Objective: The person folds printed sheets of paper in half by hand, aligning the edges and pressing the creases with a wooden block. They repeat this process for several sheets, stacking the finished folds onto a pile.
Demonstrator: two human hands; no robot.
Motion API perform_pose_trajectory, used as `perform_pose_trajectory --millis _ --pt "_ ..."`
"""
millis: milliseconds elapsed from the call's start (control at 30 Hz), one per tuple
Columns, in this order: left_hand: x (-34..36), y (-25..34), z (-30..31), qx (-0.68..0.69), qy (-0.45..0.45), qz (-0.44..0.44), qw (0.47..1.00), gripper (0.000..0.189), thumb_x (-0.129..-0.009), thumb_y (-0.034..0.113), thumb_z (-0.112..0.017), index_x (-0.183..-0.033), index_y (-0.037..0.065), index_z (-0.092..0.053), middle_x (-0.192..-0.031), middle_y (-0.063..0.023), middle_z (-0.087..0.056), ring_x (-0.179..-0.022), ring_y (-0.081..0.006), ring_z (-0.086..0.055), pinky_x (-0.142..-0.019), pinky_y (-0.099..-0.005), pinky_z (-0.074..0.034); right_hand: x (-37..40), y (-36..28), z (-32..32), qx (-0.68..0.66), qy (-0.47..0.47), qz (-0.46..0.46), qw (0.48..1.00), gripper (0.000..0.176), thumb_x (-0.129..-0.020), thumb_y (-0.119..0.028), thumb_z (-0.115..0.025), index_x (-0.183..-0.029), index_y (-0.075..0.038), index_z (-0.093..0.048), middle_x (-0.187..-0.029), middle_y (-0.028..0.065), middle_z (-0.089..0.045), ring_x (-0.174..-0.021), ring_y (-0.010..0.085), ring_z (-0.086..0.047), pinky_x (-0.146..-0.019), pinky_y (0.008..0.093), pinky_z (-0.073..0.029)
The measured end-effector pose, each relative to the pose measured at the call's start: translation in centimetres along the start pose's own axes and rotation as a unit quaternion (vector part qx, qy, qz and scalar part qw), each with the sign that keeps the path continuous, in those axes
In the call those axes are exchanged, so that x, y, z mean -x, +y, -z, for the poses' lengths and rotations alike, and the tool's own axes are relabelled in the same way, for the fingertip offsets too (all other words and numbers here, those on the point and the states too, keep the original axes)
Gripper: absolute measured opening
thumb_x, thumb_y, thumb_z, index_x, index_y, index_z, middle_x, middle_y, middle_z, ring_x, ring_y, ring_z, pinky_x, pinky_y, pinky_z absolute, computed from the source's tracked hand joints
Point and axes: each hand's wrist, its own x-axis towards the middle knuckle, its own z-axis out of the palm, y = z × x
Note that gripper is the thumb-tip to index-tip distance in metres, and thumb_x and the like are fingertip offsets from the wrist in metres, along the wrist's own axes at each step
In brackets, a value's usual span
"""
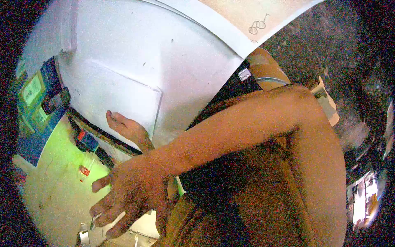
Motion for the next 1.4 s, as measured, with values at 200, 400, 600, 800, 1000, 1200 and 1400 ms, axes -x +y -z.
perform_pose_trajectory --millis 200,400,600,800,1000,1200,1400 --pt "1.3 0.1 -0.1 -0.052 0.212 -0.094 0.971 0.043 -0.1 0.024 -0.038 -0.131 -0.005 -0.034 -0.132 -0.0237 -0.035 -0.124 -0.0353 -0.036 -0.106 -0.0455 -0.03 -0.6 -0.6 -0.6 0.0 0.064 0.016 0.998 0.089 -0.073 -0.081 -0.042 -0.133 -0.017 -0.045 -0.135 0.0149 -0.044 -0.124 0.0343 -0.045 -0.094 0.0591 -0.036" --pt "-0.1 0.0 0.0 -0.022 0.013 -0.022 0.999 0.045 -0.101 0.024 -0.038 -0.133 -0.008 -0.035 -0.135 -0.0278 -0.035 -0.126 -0.0392 -0.035 -0.11 -0.0457 -0.027 -0.6 -1.1 0.4 -0.011 0.023 -0.009 1.0 0.082 -0.077 -0.074 -0.044 -0.129 -0.011 -0.048 -0.132 0.0195 -0.047 -0.122 0.0367 -0.046 -0.091 0.0561 -0.039" --pt "0.3 0.0 -0.1 -0.043 0.152 -0.05 0.986 0.044 -0.1 0.02 -0.043 -0.133 -0.008 -0.034 -0.136 -0.0288 -0.035 -0.128 -0.0402 -0.034 -0.108 -0.0466 -0.03 -1.5 -1.7 1.6 0.066 0.015 -0.024 0.997 0.056 -0.083 -0.054 -0.05 -0.114 -0.007 -0.056 -0.115 0.0144 -0.056 -0.11 0.0299 -0.053 -0.085 0.0481 -0.043" --pt "-0.8 0.5 2.6 -0.062 0.139 -0.069 0.986 0.049 -0.099 0.026 -0.047 -0.133 -0.006 -0.036 -0.137 -0.0279 -0.037 -0.128 -0.0382 -0.037 -0.107 -0.0441 -0.031 2.8 -2.9 5.4 0.232 -0.107 -0.168 0.952 0.021 -0.087 -0.032 -0.055 -0.084 -0.012 -0.057 -0.08 0.0021 -0.054 -0.082 0.0186 -0.054 -0.072 0.0377 -0.043" --pt "-9.5 -2.8 6.1 -0.068 0.034 -0.135 0.988 0.06 -0.099 0.035 -0.044 -0.137 -0.01 -0.031 -0.14 -0.028 -0.037 -0.13 -0.0352 -0.038 -0.109 -0.0387 -0.028 7.3 -6.7 7.2 0.126 -0.165 -0.662 0.72 0.042 -0.09 -0.032 -0.058 -0.112 0.004 -0.054 -0.103 0.016 -0.063 -0.103 0.0292 -0.059 -0.083 0.0448 -0.049" --pt "-14.8 -6.8 6.7 -0.052 -0.117 -0.041 0.991 0.058 -0.1 0.035 -0.039 -0.132 -0.013 -0.04 -0.136 -0.0282 -0.044 -0.127 -0.0345 -0.042 -0.108 -0.0362 -0.029 9.8 -6.6 4.3 -0.097 0.215 -0.71 0.664 0.066 -0.087 -0.028 -0.064 -0.133 0.008 -0.033 -0.123 0.0293 -0.052 -0.116 0.0345 -0.055 -0.091 0.0415 -0.05" --pt "-15.6 -10.7 7.1 -0.135 -0.22 -0.095 0.961 0.058 -0.099 0.038 -0.043 -0.13 -0.01 -0.044 -0.131 -0.0232 -0.051 -0.122 -0.034 -0.047 -0.105 -0.0377 -0.032 10.0 -3.2 3.1 -0.065 0.243 -0.66 0.708 0.067 -0.087 -0.027 -0.063 -0.137 0.003 -0.029 -0.129 0.0255 -0.05 -0.115 0.0343 -0.055 -0.09 0.043 -0.05"
